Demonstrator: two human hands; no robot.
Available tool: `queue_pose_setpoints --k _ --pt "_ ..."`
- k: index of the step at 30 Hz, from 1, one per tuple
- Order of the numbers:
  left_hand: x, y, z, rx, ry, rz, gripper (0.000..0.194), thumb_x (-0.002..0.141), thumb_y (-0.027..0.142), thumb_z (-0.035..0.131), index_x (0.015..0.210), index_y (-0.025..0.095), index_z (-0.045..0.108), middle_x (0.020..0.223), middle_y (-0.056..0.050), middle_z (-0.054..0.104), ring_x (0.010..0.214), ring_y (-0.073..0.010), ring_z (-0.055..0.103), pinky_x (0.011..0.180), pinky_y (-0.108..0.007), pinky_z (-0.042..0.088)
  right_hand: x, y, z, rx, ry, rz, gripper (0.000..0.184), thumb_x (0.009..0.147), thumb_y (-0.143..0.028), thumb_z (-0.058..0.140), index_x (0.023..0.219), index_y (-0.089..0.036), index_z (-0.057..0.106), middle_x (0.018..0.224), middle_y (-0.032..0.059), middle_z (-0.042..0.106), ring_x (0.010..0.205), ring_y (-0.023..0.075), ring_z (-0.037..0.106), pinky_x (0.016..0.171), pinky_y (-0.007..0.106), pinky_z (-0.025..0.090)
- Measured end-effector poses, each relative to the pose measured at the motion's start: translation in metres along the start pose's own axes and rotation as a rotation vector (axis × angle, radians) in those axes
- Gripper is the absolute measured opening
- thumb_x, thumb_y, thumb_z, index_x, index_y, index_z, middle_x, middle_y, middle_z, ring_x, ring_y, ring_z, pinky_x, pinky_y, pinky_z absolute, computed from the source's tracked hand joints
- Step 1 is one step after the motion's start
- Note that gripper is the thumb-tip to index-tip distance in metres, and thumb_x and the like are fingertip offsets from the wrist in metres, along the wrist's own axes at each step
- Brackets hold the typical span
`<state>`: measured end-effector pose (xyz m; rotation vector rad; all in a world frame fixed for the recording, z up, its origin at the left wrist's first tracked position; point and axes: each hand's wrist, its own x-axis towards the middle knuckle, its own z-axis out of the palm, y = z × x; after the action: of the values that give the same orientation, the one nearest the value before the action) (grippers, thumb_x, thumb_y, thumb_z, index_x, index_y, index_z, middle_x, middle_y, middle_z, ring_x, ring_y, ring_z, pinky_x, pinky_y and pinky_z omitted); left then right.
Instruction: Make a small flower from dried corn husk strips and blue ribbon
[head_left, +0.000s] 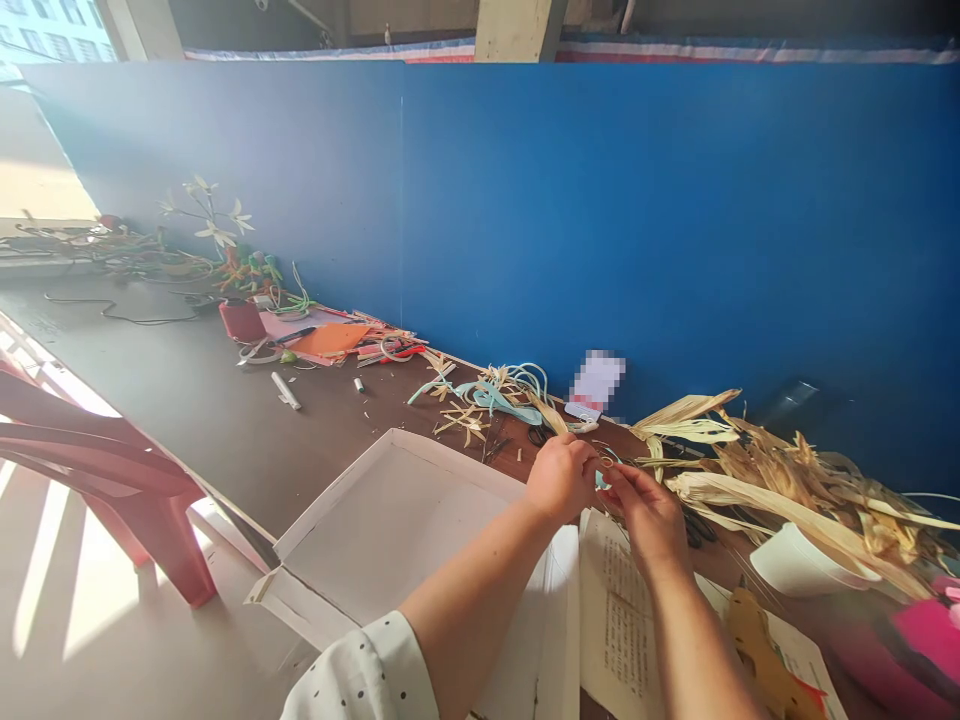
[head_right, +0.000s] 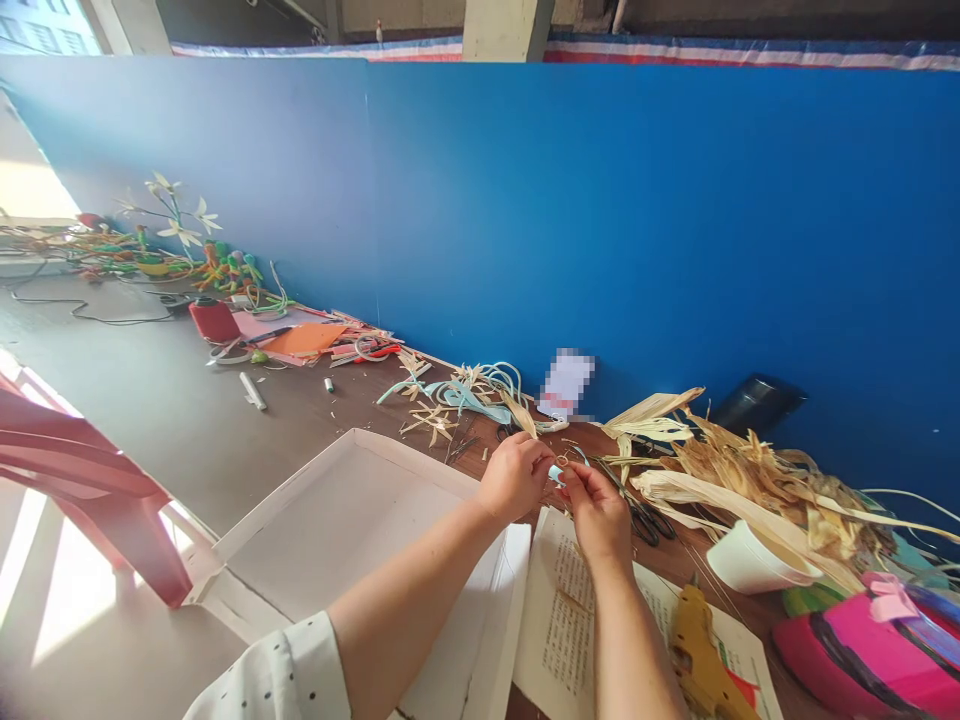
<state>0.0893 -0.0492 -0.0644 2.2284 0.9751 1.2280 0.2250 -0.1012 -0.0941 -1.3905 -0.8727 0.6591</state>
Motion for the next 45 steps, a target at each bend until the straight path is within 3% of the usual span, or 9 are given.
queue_pose_setpoints --k 5,9,12,18,23,29,39,45 --pt "0.002 0.000 -0.002 -0.136 0.009 -0.070 0.015 0.082 0.021 0.056 0.082 0.019 0.071 0.084 -0.003 0.067 0.078 -0.0134 0.058 0.075 -0.023 0.045 -0.007 -0.015 0.007 0.251 -0.035 0.083 0.038 0.055 -0.039 0.084 0.085 -0.019 0.072 0.072 -0.0008 0.065 0.062 0.0103 0.056 0.067 0.023 0.054" --pt "0.003 0.001 -0.004 -0.182 -0.035 -0.117 0.015 0.081 0.022 0.058 0.083 0.023 0.073 0.083 0.000 0.068 0.078 -0.0123 0.060 0.075 -0.022 0.045 -0.010 -0.024 0.009 0.368 -0.060 0.145 0.036 0.062 -0.045 0.079 0.082 -0.017 0.071 0.061 -0.0014 0.057 0.054 0.0092 0.051 0.064 0.024 0.055" --pt "0.002 0.002 -0.005 -0.179 -0.059 -0.099 0.016 0.081 0.025 0.059 0.086 0.025 0.074 0.081 0.001 0.067 0.075 -0.0116 0.059 0.073 -0.022 0.045 -0.011 -0.025 0.007 0.377 -0.059 0.186 0.038 0.066 -0.048 0.077 0.083 -0.016 0.070 0.060 -0.0019 0.054 0.051 0.0081 0.048 0.060 0.022 0.054" --pt "0.000 0.000 -0.001 -0.098 -0.040 -0.001 0.017 0.081 0.024 0.059 0.089 0.025 0.075 0.077 -0.002 0.061 0.074 -0.0124 0.056 0.071 -0.023 0.045 -0.012 -0.024 0.004 0.363 -0.096 0.266 0.030 0.058 -0.037 0.084 0.067 -0.017 0.063 0.052 -0.0073 0.040 0.046 0.0060 0.040 0.052 0.018 0.049" --pt "0.000 -0.004 0.004 -0.095 0.014 0.046 0.020 0.085 0.024 0.055 0.088 0.023 0.074 0.074 -0.002 0.057 0.074 -0.0131 0.053 0.070 -0.023 0.044 -0.009 -0.022 -0.001 0.476 -0.118 0.302 0.028 0.060 -0.032 0.083 0.078 -0.016 0.069 0.052 -0.0081 0.038 0.045 0.0039 0.033 0.049 0.016 0.047" --pt "0.000 -0.003 0.003 -0.091 0.036 0.034 0.020 0.085 0.024 0.054 0.087 0.022 0.074 0.075 -0.002 0.057 0.076 -0.0129 0.053 0.072 -0.023 0.043 -0.009 -0.023 0.000 0.487 -0.136 0.334 0.025 0.060 -0.029 0.082 0.077 -0.016 0.069 0.054 -0.0073 0.040 0.045 0.0041 0.034 0.048 0.017 0.048" --pt "0.000 0.000 -0.003 -0.024 0.078 0.037 0.022 0.087 0.024 0.051 0.086 0.022 0.073 0.077 -0.003 0.057 0.079 -0.0142 0.052 0.073 -0.024 0.041 -0.011 -0.026 0.001 0.476 -0.199 0.361 0.030 0.065 -0.033 0.080 0.085 -0.014 0.070 0.050 -0.0102 0.027 0.043 0.0022 0.020 0.045 0.014 0.043" --pt "0.000 0.000 -0.004 -0.004 0.111 0.037 0.023 0.088 0.024 0.050 0.083 0.021 0.073 0.073 -0.003 0.055 0.077 -0.0143 0.051 0.071 -0.024 0.040 -0.013 -0.028 0.002 0.491 -0.232 0.367 0.030 0.068 -0.037 0.078 0.087 -0.015 0.069 0.049 -0.0103 0.024 0.042 0.0034 0.019 0.043 0.015 0.041"
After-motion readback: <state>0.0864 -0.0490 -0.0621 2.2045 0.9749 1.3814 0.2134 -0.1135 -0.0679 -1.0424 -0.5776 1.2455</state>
